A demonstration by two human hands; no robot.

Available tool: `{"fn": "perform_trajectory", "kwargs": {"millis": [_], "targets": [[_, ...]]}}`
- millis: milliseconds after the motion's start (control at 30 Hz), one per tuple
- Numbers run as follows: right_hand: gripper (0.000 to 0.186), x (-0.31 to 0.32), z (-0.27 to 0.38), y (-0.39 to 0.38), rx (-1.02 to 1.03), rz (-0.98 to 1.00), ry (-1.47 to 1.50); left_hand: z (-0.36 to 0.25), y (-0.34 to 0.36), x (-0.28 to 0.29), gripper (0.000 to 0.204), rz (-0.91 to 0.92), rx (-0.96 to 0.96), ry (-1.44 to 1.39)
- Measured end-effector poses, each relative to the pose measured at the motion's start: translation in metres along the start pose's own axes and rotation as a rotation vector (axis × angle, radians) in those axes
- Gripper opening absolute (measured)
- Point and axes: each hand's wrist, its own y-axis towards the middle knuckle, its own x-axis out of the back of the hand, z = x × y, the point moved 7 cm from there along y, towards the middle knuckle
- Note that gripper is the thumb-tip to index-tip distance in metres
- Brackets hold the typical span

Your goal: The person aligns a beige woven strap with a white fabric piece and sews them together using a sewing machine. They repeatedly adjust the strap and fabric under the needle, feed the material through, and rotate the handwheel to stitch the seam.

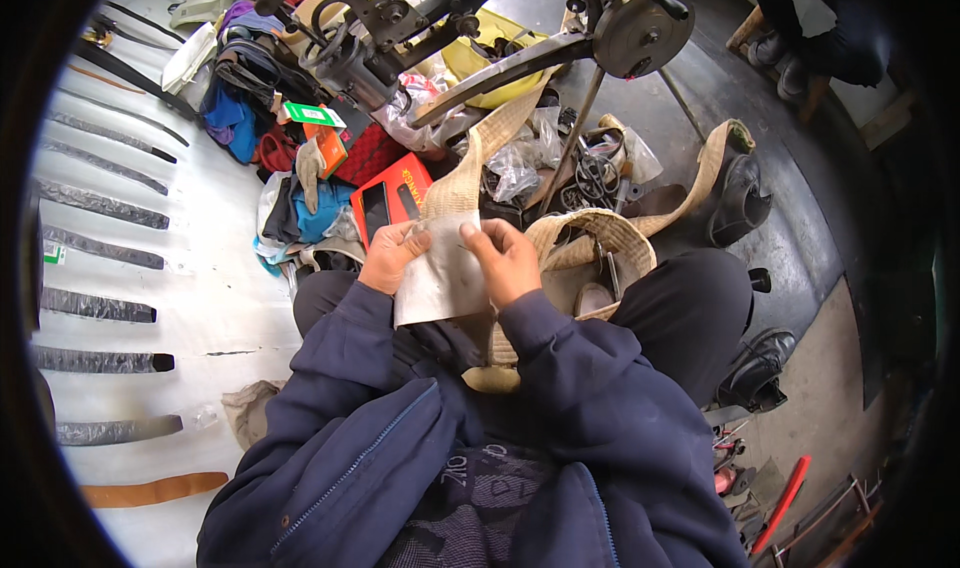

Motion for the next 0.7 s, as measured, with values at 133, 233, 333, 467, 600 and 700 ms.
{"fn": "perform_trajectory", "kwargs": {"millis": [133, 233, 333, 467, 600, 700], "targets": [[0.021, -0.002, 0.002, 0.019, -0.041, 0.008, -0.047, -0.006, -0.001, -0.009, 0.034, 0.01, -0.018, -0.049], [0.022, -0.008, 0.012, 0.019, 0.045, 0.05, 0.023, -0.01, -0.001, -0.009, 0.037, 0.007, -0.023, -0.037], [0.022, -0.01, 0.019, 0.028, 0.069, 0.027, 0.007, -0.016, 0.005, -0.007, 0.038, 0.012, -0.056, -0.038], [0.027, -0.011, 0.025, 0.055, 0.057, 0.027, -0.108, -0.023, 0.02, 0.001, 0.036, -0.013, -0.101, -0.048], [0.025, -0.022, 0.03, 0.09, 0.049, 0.042, -0.285, -0.031, 0.032, 0.019, 0.033, -0.059, -0.113, -0.069], [0.029, -0.043, 0.028, 0.115, 0.007, 0.044, -0.295, -0.037, 0.039, 0.04, 0.025, -0.135, -0.144, -0.163]]}}
